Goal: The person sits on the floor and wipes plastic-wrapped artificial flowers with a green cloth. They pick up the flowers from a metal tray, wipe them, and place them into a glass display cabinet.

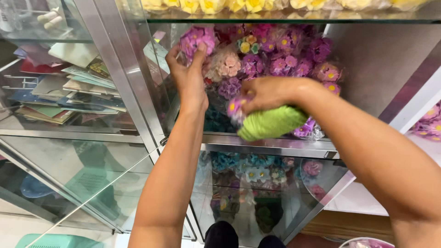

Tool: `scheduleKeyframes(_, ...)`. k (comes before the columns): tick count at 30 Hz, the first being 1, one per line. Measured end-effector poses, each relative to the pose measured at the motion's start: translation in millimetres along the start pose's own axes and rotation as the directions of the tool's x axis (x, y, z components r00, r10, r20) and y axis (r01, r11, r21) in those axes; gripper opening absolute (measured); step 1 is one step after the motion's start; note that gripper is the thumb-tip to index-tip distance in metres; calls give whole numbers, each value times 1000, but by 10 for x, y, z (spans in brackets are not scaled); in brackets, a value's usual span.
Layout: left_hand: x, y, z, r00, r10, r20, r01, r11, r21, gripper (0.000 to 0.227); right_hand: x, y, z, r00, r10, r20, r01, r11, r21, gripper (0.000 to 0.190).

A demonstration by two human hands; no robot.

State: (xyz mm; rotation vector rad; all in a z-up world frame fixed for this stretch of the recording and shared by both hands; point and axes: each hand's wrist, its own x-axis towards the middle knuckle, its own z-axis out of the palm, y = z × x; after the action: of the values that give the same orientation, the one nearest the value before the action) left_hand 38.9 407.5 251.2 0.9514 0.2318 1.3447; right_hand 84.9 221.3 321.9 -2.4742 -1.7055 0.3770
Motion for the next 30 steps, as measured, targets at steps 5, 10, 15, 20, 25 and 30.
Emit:
scheduleKeyframes(5, 350, -174, 120, 989, 114, -96, -105, 991, 87, 70, 134, 245, -284, 972, 126, -200, -101, 986, 129, 61)
scheduleKeyframes(10, 379, -166, 169, 964, 248, -99, -209, 930, 301, 63, 514, 496, -361, 888, 207, -410, -107, 961, 254, 52)
scheduleKeyframes(15, 576, -351, 174, 951, 302, -67, -245, 866, 436, 70, 1110, 803, -301, 701, 64, -710, 69, 985, 156, 41)
scheduleKeyframes(20, 693, -538, 92, 969, 228, 93, -234, 743, 627, 54, 1159, 610, -329, 734, 73, -675, -126, 992, -29, 50)
scheduleKeyframes(25, 636, -658, -4, 884, 347, 314, -448, 432, 783, 48, 1545, 681, -388, 718, 124, -684, -241, 968, -77, 58)
scheduleKeyframes(30, 599, -727, -61, 703, 501, 505, -583, -2, 813, 45, 1555, 558, -385, 733, 17, -680, -299, 906, -300, 58)
